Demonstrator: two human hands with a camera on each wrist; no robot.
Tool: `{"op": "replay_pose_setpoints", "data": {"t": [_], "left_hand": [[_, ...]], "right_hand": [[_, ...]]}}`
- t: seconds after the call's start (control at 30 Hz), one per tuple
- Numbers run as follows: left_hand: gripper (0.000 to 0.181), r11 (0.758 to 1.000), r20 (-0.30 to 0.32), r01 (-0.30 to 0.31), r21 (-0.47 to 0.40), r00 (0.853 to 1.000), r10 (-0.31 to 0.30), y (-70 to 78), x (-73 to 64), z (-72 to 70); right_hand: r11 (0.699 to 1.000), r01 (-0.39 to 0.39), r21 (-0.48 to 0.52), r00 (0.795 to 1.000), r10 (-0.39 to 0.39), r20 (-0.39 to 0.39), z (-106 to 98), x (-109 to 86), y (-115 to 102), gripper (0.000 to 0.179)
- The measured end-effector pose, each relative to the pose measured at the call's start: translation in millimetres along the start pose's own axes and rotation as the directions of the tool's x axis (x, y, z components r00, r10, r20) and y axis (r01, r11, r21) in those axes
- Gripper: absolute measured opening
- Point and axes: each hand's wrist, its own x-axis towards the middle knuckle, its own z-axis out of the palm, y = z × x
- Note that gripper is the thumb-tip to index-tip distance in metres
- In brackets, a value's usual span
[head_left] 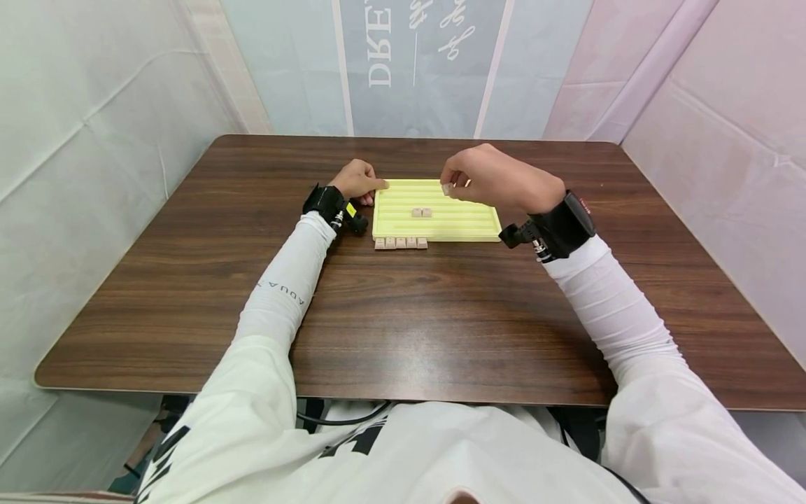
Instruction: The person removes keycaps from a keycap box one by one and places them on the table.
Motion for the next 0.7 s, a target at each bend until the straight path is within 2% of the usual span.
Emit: {"op": "replay_pose_setpoints", "data": {"t": [0.23, 0.7], "left_hand": [[0.028, 1.000, -0.005, -0.012, 0.004, 1.000, 0.012, 0.6, -2.2, -0.1], [0.028, 1.000, -0.003, 0.008, 0.016, 1.000, -0.008, -4.1, 5.3, 0.4]], "right_hand": [[1.000, 0.015, 0.005, 1.000, -0.016, 0.006, 4.1, -0.6, -3.5, 0.019], [1.000, 0.028, 0.014, 0.997, -0.029, 0.076, 12.7, 2.9, -5.0, 0.016]]}}
